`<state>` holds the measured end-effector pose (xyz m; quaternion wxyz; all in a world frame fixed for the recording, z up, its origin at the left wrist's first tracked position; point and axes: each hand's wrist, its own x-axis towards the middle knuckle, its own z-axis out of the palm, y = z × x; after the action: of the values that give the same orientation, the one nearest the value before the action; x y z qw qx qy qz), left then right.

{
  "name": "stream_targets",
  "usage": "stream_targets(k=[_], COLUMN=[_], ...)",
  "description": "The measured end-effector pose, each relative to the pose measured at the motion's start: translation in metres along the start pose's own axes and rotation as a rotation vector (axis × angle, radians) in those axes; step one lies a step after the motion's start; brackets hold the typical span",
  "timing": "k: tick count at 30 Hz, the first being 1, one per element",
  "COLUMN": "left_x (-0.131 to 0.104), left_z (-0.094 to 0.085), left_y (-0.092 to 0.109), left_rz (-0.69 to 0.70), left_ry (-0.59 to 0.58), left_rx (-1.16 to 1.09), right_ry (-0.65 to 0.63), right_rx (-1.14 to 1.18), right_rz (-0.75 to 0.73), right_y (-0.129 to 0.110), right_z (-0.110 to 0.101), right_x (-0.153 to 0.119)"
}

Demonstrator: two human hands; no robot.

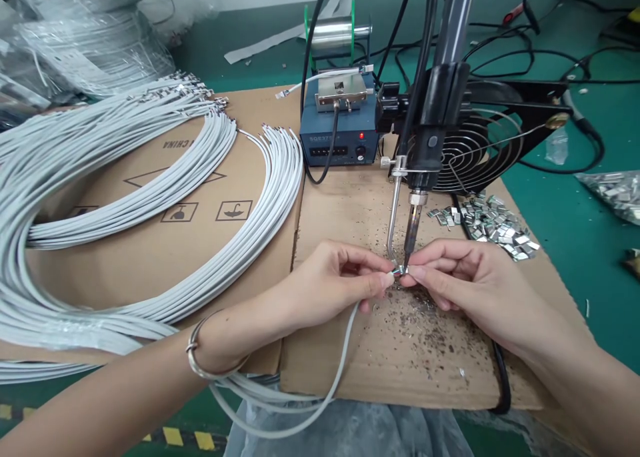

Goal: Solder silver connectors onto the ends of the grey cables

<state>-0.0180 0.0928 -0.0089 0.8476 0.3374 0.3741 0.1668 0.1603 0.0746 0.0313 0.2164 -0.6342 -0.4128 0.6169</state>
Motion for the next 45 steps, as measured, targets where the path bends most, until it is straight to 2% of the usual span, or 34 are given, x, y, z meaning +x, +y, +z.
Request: stream_targets(k=[9,20,30,45], left_x=[0.002,0.003,0.003,0.000], left_z=[-0.003,-0.002,-0.001,0.000], left_y=[-0.004,-0.007,-0.003,-0.002], left_rz=[0.075,0.089,0.108,0.076], left_ry=[-0.031,0.038,0.073,0.045], left_rx=[0.088,0.097,0.089,0.059], right_ry=[-0.025,-0.014,-0.017,-0.060], right_rx=[-0.129,-0.206,-0.165,-0.053], right_rz=[-0.012,-0.035,0.011,0.021], right_y=[-0.004,-0.004,-0.002,0.002], right_z=[-0.001,-0.003,-0.006,-0.011], right_x=[0.000,0.000,0.000,-0.001])
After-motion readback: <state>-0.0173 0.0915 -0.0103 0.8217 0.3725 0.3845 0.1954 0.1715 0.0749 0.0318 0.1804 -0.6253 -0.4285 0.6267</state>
